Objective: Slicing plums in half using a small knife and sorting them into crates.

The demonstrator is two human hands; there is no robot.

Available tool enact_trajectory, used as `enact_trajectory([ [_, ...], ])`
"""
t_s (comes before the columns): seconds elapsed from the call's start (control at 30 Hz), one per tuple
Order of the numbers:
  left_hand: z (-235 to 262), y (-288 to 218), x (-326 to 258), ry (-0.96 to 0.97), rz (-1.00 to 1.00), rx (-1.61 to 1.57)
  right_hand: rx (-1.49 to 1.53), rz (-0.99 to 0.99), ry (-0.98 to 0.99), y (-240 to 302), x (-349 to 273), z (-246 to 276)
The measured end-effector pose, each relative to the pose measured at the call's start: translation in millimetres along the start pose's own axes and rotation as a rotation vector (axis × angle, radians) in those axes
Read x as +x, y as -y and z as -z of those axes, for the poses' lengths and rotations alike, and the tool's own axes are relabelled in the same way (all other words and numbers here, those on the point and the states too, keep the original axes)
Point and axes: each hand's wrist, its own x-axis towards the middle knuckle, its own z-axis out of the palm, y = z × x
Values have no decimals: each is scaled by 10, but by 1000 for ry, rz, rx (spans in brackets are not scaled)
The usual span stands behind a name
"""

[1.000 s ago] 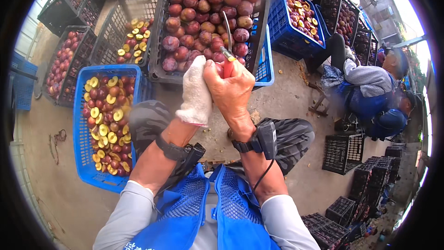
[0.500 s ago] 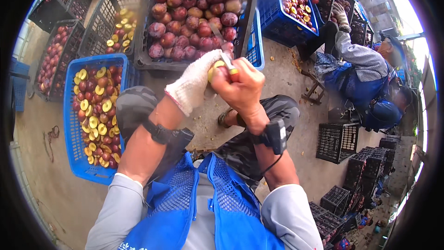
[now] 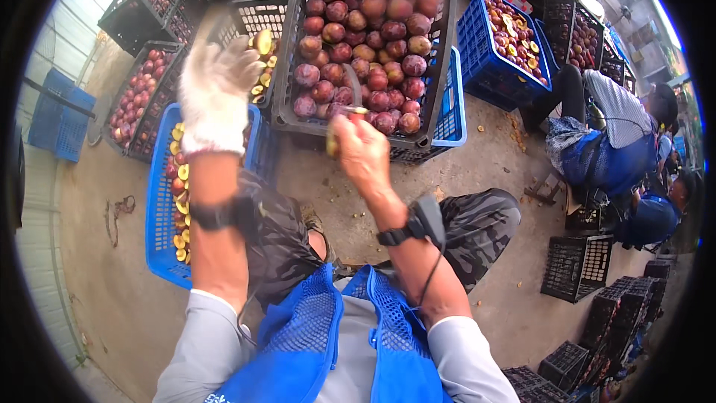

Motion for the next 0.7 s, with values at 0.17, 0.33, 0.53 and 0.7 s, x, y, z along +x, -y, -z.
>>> enact_trajectory([
  [0.17,-38,-426,-723,201,-507,13,-144,187,271,192,115,-1068],
  [0.33,248,24,-505,45,-68,44,-988,413,-118,195,592,9],
  [0.53,309,813,-242,82,414,15,-1443,173,-119,-230,749,725],
  [0.7,215,1100,-398,143,467,345,-883,99,-133,-102,757,815],
])
